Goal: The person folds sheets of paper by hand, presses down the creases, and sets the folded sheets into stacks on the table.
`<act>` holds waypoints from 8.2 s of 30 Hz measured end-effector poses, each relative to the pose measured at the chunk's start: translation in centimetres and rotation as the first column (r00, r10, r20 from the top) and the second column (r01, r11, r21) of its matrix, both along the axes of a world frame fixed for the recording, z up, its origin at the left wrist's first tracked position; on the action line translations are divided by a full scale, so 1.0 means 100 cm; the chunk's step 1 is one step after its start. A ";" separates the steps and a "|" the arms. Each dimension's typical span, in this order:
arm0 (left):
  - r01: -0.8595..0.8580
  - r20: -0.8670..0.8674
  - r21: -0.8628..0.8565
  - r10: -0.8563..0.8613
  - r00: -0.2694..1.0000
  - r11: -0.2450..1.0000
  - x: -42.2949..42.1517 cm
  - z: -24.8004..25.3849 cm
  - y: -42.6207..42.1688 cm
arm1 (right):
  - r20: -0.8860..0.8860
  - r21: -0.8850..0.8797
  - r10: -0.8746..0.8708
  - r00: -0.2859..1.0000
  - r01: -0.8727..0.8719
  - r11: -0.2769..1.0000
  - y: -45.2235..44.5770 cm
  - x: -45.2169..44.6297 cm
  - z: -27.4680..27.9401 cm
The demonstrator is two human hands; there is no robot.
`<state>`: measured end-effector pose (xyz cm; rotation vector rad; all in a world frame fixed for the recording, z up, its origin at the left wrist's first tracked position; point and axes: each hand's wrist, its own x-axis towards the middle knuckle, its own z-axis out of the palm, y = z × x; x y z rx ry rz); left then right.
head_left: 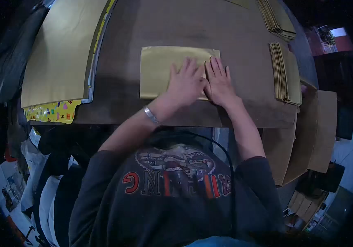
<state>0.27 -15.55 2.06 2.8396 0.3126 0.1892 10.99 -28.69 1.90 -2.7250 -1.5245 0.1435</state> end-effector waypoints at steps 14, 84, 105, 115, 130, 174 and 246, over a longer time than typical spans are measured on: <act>-0.004 0.032 0.083 0.001 0.999 0.997 -0.076 0.005 0.042 | -0.050 -0.014 -0.049 0.998 0.049 0.999 0.003 -0.001 0.007; -0.004 -0.122 0.083 0.014 0.992 0.997 -0.166 0.031 0.046 | -0.061 -0.056 -0.209 0.976 0.206 0.977 0.024 0.041 0.013; 0.261 0.125 -0.216 -0.238 0.963 0.941 0.022 0.018 -0.004 | -0.054 -0.038 0.170 0.984 -0.172 0.984 -0.015 -0.035 0.025; 0.040 -0.063 0.152 -0.030 0.998 0.988 0.001 0.003 0.111 | -0.078 -0.029 0.132 0.988 -0.135 0.990 -0.017 -0.035 0.018; -0.102 -0.087 0.177 0.119 0.989 0.979 -0.029 -0.002 0.151 | 0.120 -0.044 0.391 0.913 -0.388 0.920 -0.069 -0.001 0.049; -0.194 0.398 -0.456 0.393 0.829 0.869 -0.104 -0.011 0.102 | 0.201 0.507 0.056 0.978 -0.152 0.848 -0.068 0.063 0.105; -0.513 0.261 -0.111 0.523 0.812 0.851 -0.260 0.044 0.254 | 0.212 0.324 0.761 0.613 -0.779 0.537 0.252 -0.123 0.071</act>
